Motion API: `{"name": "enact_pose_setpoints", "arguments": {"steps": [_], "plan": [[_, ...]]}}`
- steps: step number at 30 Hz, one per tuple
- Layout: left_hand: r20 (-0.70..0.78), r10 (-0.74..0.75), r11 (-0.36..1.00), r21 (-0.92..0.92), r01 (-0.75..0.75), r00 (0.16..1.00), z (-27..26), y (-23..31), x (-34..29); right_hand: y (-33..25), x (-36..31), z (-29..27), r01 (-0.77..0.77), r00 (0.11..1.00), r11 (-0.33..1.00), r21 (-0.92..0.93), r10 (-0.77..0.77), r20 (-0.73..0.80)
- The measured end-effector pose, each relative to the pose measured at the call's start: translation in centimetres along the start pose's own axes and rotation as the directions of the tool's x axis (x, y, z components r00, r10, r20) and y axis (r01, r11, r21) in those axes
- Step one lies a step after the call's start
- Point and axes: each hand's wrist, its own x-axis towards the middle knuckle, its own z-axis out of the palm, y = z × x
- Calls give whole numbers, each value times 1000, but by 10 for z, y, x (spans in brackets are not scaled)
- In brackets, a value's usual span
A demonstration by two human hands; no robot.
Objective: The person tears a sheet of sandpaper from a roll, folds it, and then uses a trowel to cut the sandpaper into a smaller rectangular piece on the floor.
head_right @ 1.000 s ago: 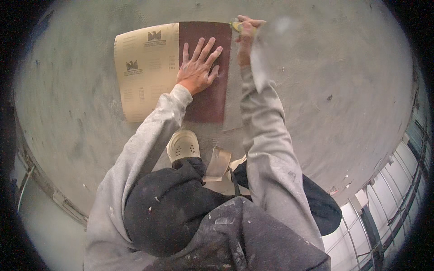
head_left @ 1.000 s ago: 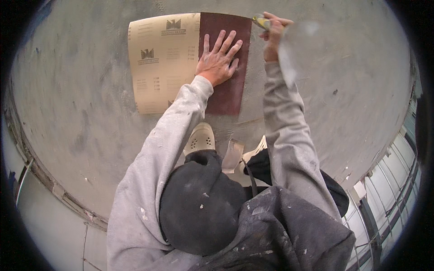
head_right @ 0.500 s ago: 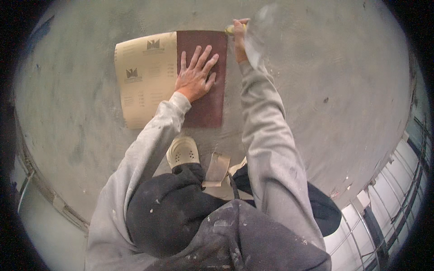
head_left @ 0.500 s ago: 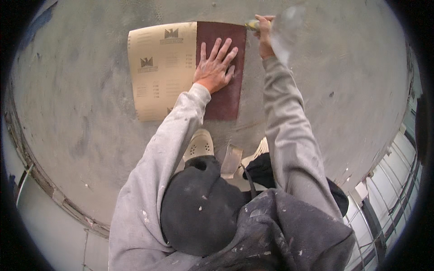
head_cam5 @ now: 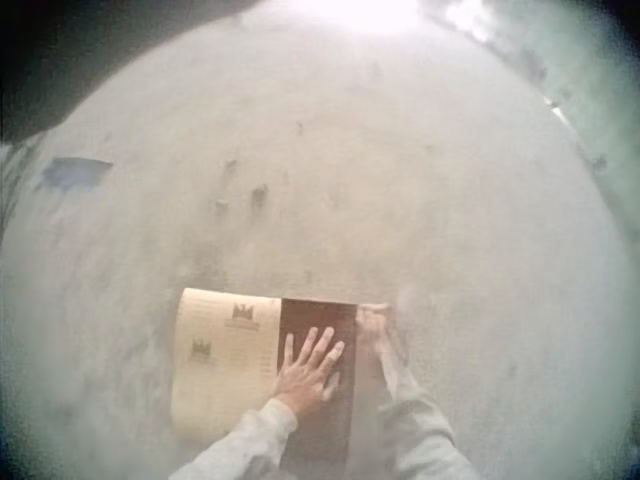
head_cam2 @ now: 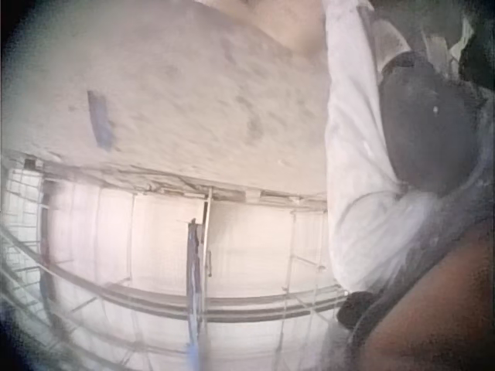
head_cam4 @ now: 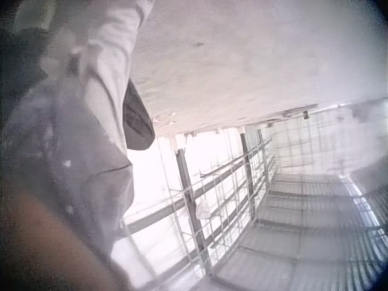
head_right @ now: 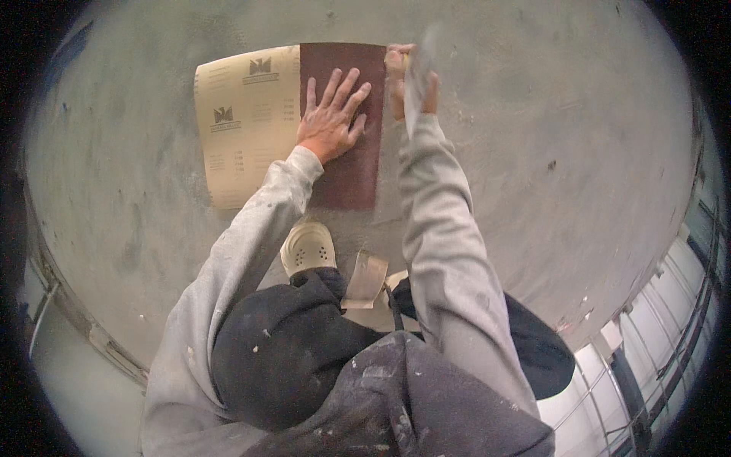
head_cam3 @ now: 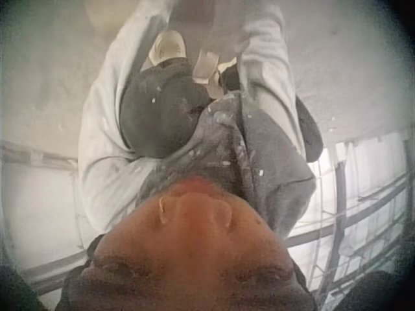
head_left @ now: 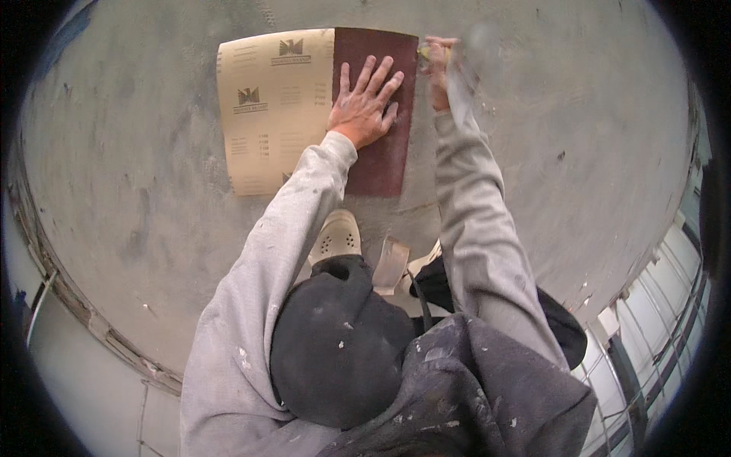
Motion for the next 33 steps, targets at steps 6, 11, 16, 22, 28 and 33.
{"name": "enact_pose_setpoints", "arguments": {"steps": [6, 11, 16, 22, 28, 33], "plan": [[-4, 6, 1000, -20, -6, 1000, 3, 0, -6, 6, 6, -2, -98, 995, 989, 110, 94, 39], [1, -10, 1000, -20, 10, 1000, 5, -3, -4, 9, 7, 4, -62, 997, 998, 30, 60, 51], [-8, 0, 1000, -24, -1, 1000, 7, 1, -7, 15, -1, 1, -39, 999, 987, 157, 34, 35], [12, -20, 1000, -4, 20, 1000, 8, 1, -9, -1, -17, -4, -53, 998, 993, 105, 49, 42], [-35, 1, 1000, -9, -1, 999, 10, -1, -8, -6, -25, -7, 24, 1000, 995, 94, -24, -6], [-7, -1, 999, -41, 1, 1000, 9, 2, -12, -10, -44, -14, -28, 1000, 999, 19, 28, -7]]}}
